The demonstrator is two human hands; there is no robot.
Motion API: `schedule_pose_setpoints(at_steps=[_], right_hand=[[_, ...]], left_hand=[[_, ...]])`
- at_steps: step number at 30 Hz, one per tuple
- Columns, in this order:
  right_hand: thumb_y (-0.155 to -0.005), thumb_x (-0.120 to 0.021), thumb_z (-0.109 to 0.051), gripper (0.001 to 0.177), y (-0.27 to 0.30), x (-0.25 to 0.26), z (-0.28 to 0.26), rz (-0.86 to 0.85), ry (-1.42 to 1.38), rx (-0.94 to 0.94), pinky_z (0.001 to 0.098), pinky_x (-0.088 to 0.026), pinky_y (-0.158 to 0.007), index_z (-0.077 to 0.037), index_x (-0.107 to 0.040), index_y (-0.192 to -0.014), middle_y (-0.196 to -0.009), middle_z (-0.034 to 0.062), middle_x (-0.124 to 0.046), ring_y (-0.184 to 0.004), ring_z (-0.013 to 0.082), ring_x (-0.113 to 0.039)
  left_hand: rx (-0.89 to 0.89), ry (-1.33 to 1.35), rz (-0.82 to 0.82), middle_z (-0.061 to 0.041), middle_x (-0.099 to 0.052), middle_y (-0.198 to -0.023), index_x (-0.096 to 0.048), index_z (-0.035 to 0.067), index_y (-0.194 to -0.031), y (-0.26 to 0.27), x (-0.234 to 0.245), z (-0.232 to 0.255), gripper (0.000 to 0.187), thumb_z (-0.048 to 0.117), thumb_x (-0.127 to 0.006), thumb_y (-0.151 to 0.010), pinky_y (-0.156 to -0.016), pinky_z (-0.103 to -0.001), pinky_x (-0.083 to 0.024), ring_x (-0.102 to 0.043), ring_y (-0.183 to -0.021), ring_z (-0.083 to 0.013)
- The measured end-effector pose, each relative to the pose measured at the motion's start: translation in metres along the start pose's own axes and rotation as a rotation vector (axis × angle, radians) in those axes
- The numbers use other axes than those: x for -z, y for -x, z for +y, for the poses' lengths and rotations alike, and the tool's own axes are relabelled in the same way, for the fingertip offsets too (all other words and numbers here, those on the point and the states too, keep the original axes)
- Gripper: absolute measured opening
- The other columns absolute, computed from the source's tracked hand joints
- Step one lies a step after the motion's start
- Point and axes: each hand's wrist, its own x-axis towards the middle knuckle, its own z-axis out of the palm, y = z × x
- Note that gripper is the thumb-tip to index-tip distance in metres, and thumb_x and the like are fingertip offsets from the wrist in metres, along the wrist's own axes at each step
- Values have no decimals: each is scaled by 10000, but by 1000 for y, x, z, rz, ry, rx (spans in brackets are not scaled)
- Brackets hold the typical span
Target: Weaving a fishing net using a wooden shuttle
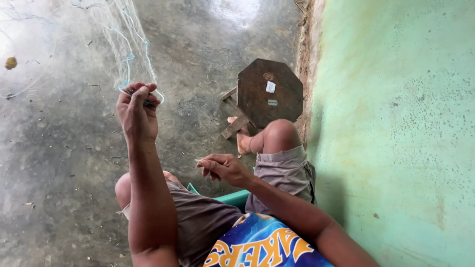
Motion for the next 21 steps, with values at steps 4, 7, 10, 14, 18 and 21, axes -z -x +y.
schedule_pose_setpoints(at_steps=[4, 7, 10, 14, 18, 21], right_hand=[[-1036, -707, -202, 197, -29, 15, -14, 121, -41, 22, 245, -519, -451, -25, -785, -1071, -780, 165, -762, -555, 167, -658], [-1016, -739, -291, 247, -88, 40, -3, 205, -216, -4, 237, -435, -362, -59, -771, -1094, -748, 119, -730, -465, 158, -574], [-999, -720, -493, 403, -141, 39, -37, 199, -400, -287, 175, -306, -384, -102, -767, -1084, -775, 27, -707, -440, 55, -458], [-950, -578, -764, 747, -175, 20, -68, -29, -499, -488, 140, -330, -327, -53, -717, -1128, -931, 130, -793, -532, 120, -631], [-899, -555, -836, 799, -194, 19, -79, -84, -742, -377, 150, -375, -382, -95, -711, -1153, -833, 1, -727, -694, 114, -705], [-975, -609, -674, 551, -202, 34, -70, -88, -874, -271, 156, -341, -425, -160, -740, -1124, -641, -108, -545, -631, 61, -574]], left_hand=[[70, 167, 25, -159, -783, -921, -617, 64, -1010, 4, 0, -12, 98, 21, -678, -945, -631, -223, -622, -724, -639, -125], [157, 356, -63, -156, -803, -979, -632, 107, -995, 1, 14, -33, 53, 82, -670, -969, -724, -248, -635, -763, -739, -160], [224, 545, -148, -135, -805, -1052, -642, 142, -976, 13, 21, -40, 12, 149, -645, -966, -816, -286, -603, -756, -831, -168], [203, 610, -203, -124, -799, -1060, -654, 136, -966, 34, 18, -50, 59, 188, -627, -972, -830, -308, -575, -743, -832, -163], [196, 603, -192, -81, -785, -1061, -696, 165, -1046, 38, 24, -60, 100, 237, -678, -979, -817, -290, -530, -663, -804, -133], [154, 514, -139, -82, -789, -1050, -721, 150, -1116, 23, 34, -56, 123, 184, -676, -1008, -797, -311, -554, -668, -784, -148]])
